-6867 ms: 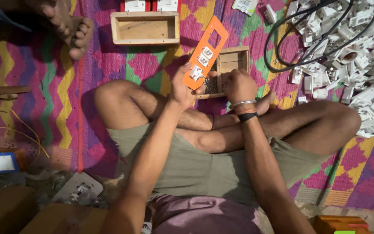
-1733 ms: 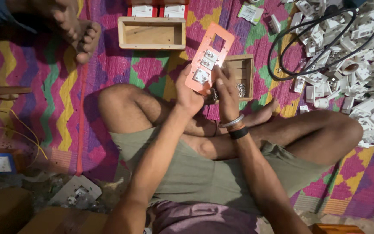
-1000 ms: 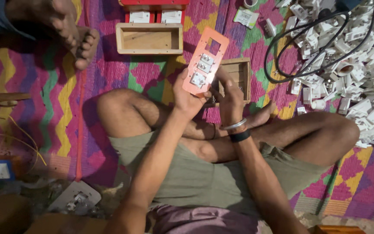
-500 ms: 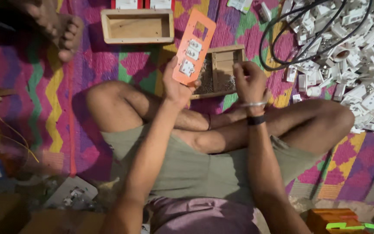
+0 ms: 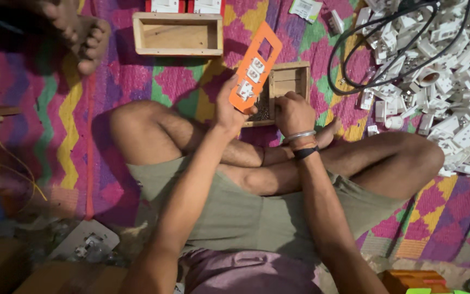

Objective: The person sits on a mat and assembles electrical socket components into orange and blue plastic frames. They pick up white socket inserts and small metal screws, place the inserts into the frames, and secure them by hand. The person handles multiple frames and components from a nearby wooden box.

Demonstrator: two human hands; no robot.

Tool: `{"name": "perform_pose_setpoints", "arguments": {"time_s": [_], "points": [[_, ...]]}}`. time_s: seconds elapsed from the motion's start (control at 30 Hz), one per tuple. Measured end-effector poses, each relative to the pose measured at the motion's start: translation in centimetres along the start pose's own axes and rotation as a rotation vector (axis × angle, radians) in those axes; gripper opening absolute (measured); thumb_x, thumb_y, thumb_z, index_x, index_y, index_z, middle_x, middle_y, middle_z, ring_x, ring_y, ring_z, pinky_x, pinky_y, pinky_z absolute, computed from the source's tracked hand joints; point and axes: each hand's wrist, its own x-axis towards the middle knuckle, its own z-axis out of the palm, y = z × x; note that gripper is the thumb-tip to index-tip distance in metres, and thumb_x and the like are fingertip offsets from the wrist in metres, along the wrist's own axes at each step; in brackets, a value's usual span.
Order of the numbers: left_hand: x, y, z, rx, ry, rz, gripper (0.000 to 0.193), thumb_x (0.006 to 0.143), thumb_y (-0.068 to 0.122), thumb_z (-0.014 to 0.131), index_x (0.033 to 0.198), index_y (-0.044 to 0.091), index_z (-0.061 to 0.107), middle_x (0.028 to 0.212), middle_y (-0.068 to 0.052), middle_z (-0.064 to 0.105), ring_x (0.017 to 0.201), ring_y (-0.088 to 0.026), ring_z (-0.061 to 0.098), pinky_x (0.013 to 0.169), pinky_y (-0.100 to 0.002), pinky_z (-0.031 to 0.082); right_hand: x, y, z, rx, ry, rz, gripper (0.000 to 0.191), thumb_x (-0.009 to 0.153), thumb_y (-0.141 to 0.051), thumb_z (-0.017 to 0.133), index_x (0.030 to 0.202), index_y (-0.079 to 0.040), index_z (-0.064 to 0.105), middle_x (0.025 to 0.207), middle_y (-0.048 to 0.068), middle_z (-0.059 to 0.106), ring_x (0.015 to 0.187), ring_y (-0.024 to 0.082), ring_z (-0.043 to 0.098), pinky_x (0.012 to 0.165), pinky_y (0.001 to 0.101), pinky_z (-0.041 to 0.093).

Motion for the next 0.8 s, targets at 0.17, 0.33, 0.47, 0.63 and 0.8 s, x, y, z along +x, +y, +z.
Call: {"name": "perform_pose_setpoints", "arguments": {"time_s": [0.17,0.33,0.47,0.63,0.8], "points": [[-0.32,-0.10,-0.11,0.070,-0.005,0.028,0.050,0.095,0.048,0.057,0.126,0.009,0.062,0.103,-0.006,0.068,0.088,-0.015,0.063,0.061,-0.034,0.052,-0.09,0.01,-0.14,0.001,-0.039,-0.038,0.015,0.085,-0.015,0.068,0.095,-0.017,0.079,0.088,0.008,0.068,0.083,0.034,0.068,0.068,0.0476,0.055],[-0.33,-0.16,-0.18,0.096,-0.018,0.042,0.049,0.097,0.047,0.059,0.126,0.008,0.062,0.102,-0.006,0.068,0.088,-0.015,0.062,0.060,-0.033,0.053,-0.04,0.17,-0.55,0.005,-0.055,-0.055,0.016,0.083,-0.013,0.068,0.095,-0.017,0.078,0.091,0.009,0.069,0.085,0.035,0.068,0.070,0.0481,0.055],[-0.36,-0.20,-0.21,0.169,-0.024,0.054,0.049,0.096,0.047,0.060,0.126,0.009,0.064,0.101,-0.004,0.067,0.089,-0.013,0.062,0.058,-0.033,0.052,0.34,0.06,-0.84,0.075,-0.061,-0.027,0.020,0.081,-0.014,0.070,0.099,-0.017,0.079,0.093,0.010,0.070,0.086,0.035,0.068,0.073,0.0478,0.056],[-0.32,-0.07,-0.17,0.223,-0.010,0.069,0.049,0.096,0.046,0.060,0.126,0.006,0.063,0.102,-0.005,0.067,0.089,-0.014,0.062,0.057,-0.033,0.053,0.37,0.25,-1.01,0.120,-0.078,-0.053,0.024,0.080,-0.015,0.072,0.103,-0.016,0.078,0.094,0.009,0.070,0.088,0.036,0.068,0.072,0.0477,0.055],[-0.54,0.11,0.34,0.273,-0.043,0.080,0.049,0.096,0.044,0.058,0.130,0.009,0.062,0.103,-0.005,0.066,0.092,-0.013,0.061,0.056,-0.033,0.053,0.71,0.61,-0.96,0.057,-0.128,-0.069,0.019,0.078,-0.015,0.074,0.096,-0.018,0.080,0.092,0.008,0.071,0.089,0.034,0.069,0.074,0.0475,0.056]]}}
